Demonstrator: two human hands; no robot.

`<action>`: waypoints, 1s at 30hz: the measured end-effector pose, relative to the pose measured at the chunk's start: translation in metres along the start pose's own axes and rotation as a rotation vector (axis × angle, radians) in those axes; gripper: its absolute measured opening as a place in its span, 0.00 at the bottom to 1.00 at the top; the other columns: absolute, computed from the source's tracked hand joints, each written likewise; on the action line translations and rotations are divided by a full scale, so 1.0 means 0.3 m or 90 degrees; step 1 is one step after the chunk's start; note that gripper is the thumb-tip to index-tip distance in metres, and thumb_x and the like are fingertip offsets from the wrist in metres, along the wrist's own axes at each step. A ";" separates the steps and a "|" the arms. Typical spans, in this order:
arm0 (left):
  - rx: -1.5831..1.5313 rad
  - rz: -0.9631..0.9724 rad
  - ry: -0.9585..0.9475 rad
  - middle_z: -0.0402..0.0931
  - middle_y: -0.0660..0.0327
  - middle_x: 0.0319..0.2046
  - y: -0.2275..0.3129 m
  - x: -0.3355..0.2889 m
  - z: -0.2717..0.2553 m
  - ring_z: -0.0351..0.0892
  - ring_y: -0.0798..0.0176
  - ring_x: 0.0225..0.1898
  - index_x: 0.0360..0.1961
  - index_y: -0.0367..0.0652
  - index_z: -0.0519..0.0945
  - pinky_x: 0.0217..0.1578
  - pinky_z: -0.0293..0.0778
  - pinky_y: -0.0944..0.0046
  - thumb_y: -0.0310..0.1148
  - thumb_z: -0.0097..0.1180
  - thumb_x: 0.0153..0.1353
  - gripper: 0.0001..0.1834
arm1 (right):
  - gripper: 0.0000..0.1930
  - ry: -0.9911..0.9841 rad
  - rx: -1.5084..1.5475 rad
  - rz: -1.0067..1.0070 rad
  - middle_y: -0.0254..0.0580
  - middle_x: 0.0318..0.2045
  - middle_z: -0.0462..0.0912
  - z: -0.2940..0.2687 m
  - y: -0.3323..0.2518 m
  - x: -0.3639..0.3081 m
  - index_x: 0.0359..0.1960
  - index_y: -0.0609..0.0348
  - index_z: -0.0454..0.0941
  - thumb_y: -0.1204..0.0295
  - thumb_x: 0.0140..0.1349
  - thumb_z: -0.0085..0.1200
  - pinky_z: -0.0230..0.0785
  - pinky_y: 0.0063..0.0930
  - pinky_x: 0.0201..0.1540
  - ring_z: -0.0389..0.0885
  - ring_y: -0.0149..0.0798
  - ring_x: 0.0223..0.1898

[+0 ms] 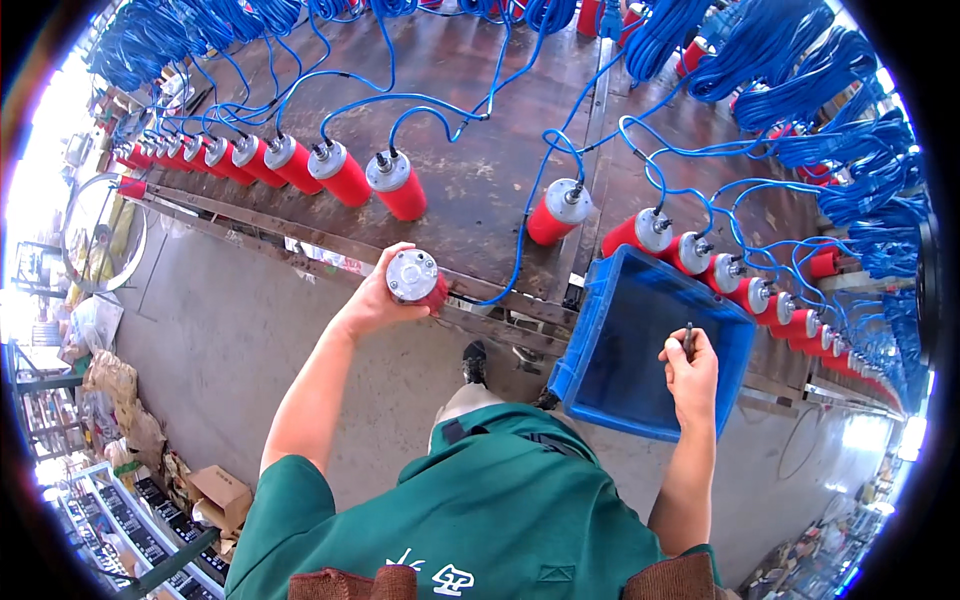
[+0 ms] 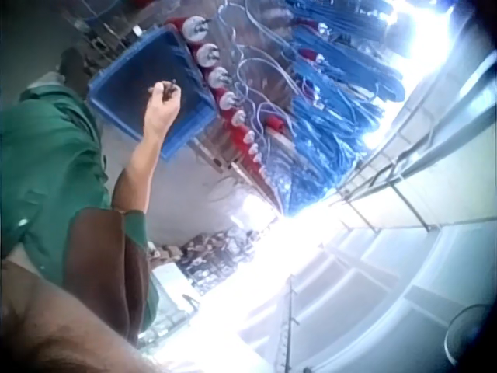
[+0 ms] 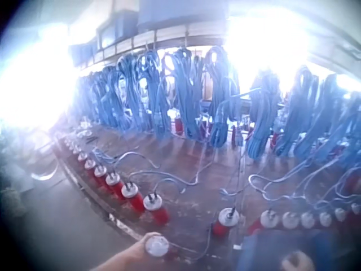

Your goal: The person submerges a red cylindrical canister into a blue water basin, removes it, and uses a handheld tool to manipulate the valve assembly on top. The person repeats this with a second red canister, turning the valve and pressing the tool into the top assembly.

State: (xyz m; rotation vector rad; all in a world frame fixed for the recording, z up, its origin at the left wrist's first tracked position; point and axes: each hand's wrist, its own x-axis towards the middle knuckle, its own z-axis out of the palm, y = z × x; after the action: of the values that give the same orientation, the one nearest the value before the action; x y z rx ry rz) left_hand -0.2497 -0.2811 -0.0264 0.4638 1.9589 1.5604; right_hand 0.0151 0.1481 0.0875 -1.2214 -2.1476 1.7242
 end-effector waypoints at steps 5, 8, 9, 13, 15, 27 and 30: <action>0.176 0.075 0.022 0.73 0.57 0.69 -0.041 0.053 0.017 0.74 0.56 0.71 0.82 0.49 0.59 0.75 0.70 0.51 0.27 0.89 0.39 0.69 | 0.06 0.081 0.099 0.014 0.33 0.30 0.82 -0.195 0.078 -0.060 0.44 0.53 0.76 0.74 0.75 0.63 0.58 0.17 0.19 0.71 0.20 0.20; -0.021 -0.050 0.075 0.66 0.55 0.75 -0.073 -0.024 0.020 0.69 0.51 0.76 0.86 0.56 0.51 0.75 0.70 0.42 0.17 0.81 0.45 0.70 | 0.06 0.196 0.162 -0.037 0.34 0.31 0.81 -0.377 0.124 -0.076 0.45 0.56 0.75 0.76 0.74 0.61 0.62 0.18 0.20 0.73 0.23 0.21; -0.040 -0.100 0.090 0.61 0.57 0.79 -0.067 -0.055 0.019 0.66 0.49 0.79 0.87 0.63 0.48 0.74 0.69 0.37 0.10 0.74 0.48 0.71 | 0.05 0.244 0.187 -0.047 0.34 0.31 0.81 -0.458 0.146 -0.073 0.45 0.58 0.75 0.77 0.74 0.60 0.63 0.19 0.21 0.73 0.23 0.22; -0.059 -0.137 0.164 0.50 0.55 0.85 -0.325 -0.169 -0.031 0.57 0.48 0.83 0.89 0.64 0.40 0.74 0.66 0.39 0.10 0.69 0.56 0.70 | 0.05 0.440 0.103 0.004 0.34 0.37 0.82 -0.785 0.323 -0.057 0.48 0.60 0.76 0.77 0.74 0.57 0.70 0.24 0.25 0.79 0.26 0.30; -0.055 -0.149 0.156 0.49 0.54 0.85 -0.262 -0.206 0.012 0.57 0.47 0.83 0.89 0.63 0.39 0.74 0.66 0.39 0.11 0.68 0.57 0.69 | 0.14 0.409 -0.049 0.108 0.38 0.40 0.86 -0.894 0.466 -0.035 0.53 0.63 0.82 0.73 0.69 0.64 0.80 0.28 0.31 0.83 0.28 0.36; 0.269 -0.342 0.148 0.78 0.49 0.68 -0.255 -0.622 0.306 0.79 0.52 0.67 0.74 0.39 0.74 0.66 0.78 0.51 0.24 0.66 0.67 0.33 | 0.19 0.379 -0.353 -0.010 0.61 0.50 0.88 -1.104 0.942 0.493 0.52 0.64 0.88 0.65 0.63 0.70 0.79 0.49 0.62 0.87 0.61 0.55; 0.202 -0.267 0.147 0.85 0.51 0.55 -0.175 -0.666 0.398 0.86 0.57 0.51 0.63 0.35 0.81 0.48 0.84 0.59 0.25 0.65 0.69 0.22 | 0.22 0.415 -0.355 -0.150 0.60 0.50 0.88 -1.139 0.929 0.453 0.61 0.64 0.83 0.69 0.67 0.67 0.80 0.45 0.62 0.88 0.59 0.53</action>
State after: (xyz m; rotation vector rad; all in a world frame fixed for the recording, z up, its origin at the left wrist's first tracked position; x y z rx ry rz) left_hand -0.0159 -0.3234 -0.0487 -0.0159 2.3098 1.0835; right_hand 0.2540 0.5017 -0.0879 -1.3186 -2.2513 0.5171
